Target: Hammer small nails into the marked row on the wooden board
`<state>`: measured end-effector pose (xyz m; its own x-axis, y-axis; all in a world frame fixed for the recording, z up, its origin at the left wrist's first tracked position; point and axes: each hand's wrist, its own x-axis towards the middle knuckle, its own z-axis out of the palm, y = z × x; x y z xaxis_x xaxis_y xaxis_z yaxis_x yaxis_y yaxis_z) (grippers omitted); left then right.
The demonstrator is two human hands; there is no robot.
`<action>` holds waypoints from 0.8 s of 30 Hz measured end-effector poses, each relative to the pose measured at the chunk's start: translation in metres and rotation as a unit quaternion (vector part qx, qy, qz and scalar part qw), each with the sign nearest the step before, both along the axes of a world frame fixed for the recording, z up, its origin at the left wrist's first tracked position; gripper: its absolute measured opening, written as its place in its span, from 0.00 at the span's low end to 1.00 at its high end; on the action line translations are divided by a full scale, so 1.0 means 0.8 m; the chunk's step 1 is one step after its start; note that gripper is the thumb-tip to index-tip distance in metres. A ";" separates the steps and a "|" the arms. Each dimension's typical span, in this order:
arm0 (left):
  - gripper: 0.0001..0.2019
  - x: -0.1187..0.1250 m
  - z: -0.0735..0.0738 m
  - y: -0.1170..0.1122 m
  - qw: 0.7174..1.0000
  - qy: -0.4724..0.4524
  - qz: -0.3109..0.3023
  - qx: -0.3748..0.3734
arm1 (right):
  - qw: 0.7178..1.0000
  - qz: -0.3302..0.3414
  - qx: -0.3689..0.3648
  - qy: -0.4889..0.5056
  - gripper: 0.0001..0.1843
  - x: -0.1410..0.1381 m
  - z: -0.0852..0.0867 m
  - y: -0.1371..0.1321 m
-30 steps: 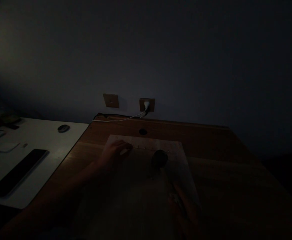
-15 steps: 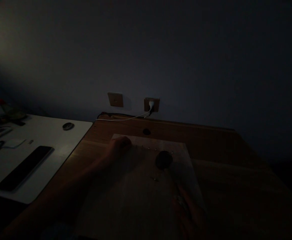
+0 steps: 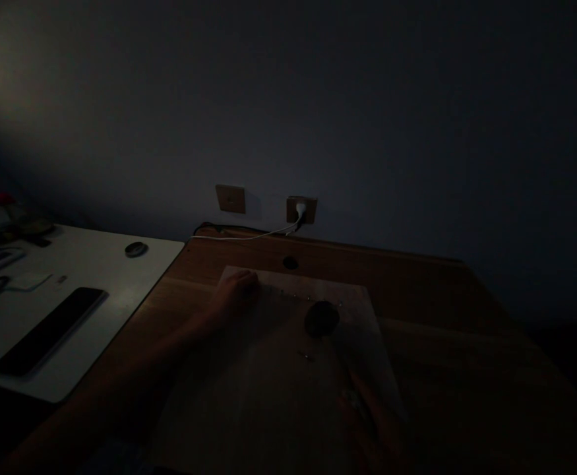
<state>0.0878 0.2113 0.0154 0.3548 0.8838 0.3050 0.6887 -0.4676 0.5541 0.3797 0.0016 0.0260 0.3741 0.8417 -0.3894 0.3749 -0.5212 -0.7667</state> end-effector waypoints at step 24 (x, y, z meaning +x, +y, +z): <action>0.21 0.000 -0.007 0.003 0.995 -0.082 0.007 -0.064 | 0.974 0.216 -0.008 0.061 0.37 -0.100 0.064 0.121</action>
<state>0.0876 0.2140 0.0096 0.2972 0.9236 0.2421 0.5904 -0.3770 0.7137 0.2994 0.0987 0.0771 -0.0638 0.9040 -0.4227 0.4682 -0.3469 -0.8127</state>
